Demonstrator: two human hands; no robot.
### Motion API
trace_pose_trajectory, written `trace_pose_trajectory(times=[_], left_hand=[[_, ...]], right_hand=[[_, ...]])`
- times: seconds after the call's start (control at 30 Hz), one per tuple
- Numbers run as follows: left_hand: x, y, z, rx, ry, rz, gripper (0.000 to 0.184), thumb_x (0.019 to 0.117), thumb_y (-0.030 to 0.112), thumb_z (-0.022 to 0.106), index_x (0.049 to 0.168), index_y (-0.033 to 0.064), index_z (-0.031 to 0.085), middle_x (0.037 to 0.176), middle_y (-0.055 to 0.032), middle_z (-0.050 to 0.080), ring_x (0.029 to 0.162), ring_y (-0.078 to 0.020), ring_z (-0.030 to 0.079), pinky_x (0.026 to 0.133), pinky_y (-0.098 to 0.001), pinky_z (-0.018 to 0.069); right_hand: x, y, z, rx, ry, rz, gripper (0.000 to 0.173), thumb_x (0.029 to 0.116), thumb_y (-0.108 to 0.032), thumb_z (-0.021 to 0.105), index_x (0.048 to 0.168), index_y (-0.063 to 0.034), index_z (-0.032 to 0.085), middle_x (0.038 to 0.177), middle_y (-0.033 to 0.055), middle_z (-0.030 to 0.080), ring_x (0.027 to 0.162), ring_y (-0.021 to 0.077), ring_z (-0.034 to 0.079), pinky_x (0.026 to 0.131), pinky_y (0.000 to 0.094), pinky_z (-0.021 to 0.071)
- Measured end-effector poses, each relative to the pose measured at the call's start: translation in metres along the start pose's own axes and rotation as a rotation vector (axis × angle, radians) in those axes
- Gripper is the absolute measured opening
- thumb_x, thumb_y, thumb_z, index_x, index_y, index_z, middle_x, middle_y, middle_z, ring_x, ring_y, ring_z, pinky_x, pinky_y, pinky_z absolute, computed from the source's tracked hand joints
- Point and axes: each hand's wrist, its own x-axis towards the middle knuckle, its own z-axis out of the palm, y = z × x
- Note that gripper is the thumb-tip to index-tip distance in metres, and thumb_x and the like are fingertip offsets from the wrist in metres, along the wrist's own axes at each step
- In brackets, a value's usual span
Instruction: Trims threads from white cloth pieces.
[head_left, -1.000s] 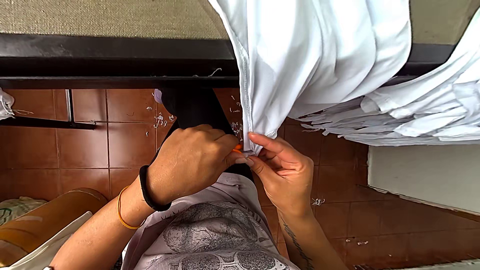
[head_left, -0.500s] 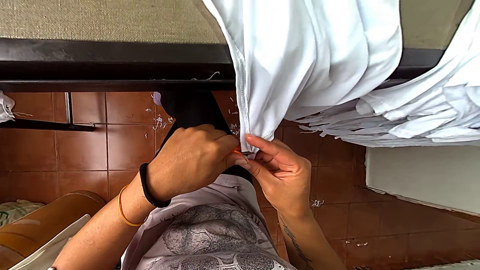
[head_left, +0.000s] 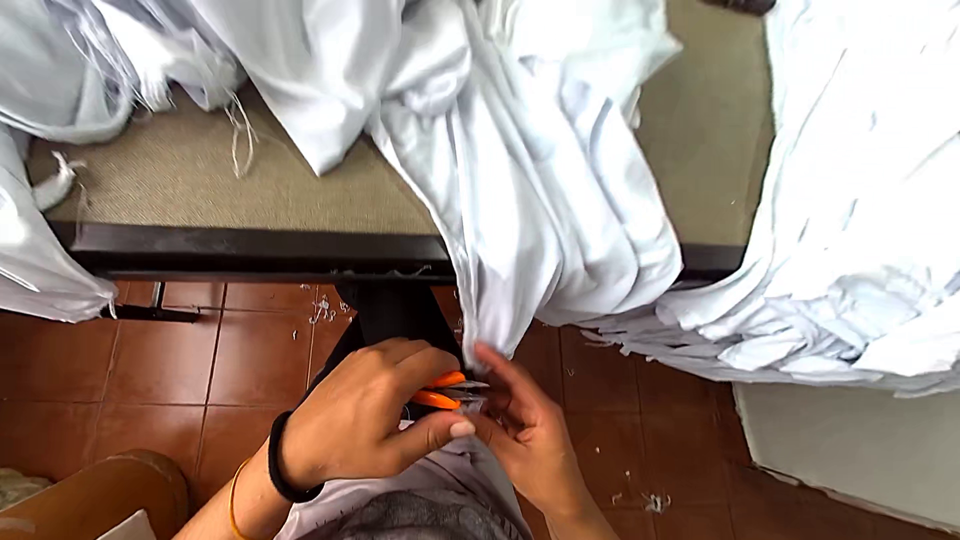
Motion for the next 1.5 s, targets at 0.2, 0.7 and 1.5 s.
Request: trace_pose_trajectory(times=[0.2,0.7,1.5], left_hand=[[-0.008,-0.001,0.008,-0.350,0.305,-0.132,0.052,0.0939,0.021,0.073,0.143,0.0153,0.054,0.097,0.0018,0.070,0.068,0.0014,0.059,0.061,-0.0154,0.0530],[-0.057,0.004,0.019,-0.093,-0.029,-0.151,0.016,0.0915,0.012,0.061,0.101,0.0096,0.073,0.075,-0.0036,0.068,0.067,-0.0151,0.066,0.059,-0.0351,0.0548],[-0.042,0.020,-0.017,-0.144,0.616,-0.008,0.024,0.0983,0.019,0.065,0.118,0.0058,0.065,0.098,0.0013,0.064,0.080,0.0003,0.057,0.071,-0.0141,0.0509]], right_hand=[[-0.004,-0.016,0.022,-0.048,-0.667,-0.169,0.022,0.0951,-0.004,0.064,0.114,-0.0002,0.075,0.096,0.0137,0.075,0.089,0.0200,0.071,0.084,0.0336,0.0570],[0.108,-0.088,-0.009,-0.745,0.094,-0.658,0.023,0.1005,-0.017,0.061,0.110,-0.0004,0.073,0.114,0.0144,0.071,0.101,0.0185,0.067,0.086,0.0296,0.0557],[0.107,-0.107,-0.025,-0.444,-0.155,-0.597,0.023,0.0926,-0.018,0.068,0.115,-0.0178,0.061,0.120,-0.0065,0.055,0.116,0.0023,0.055,0.096,0.0187,0.0503]])
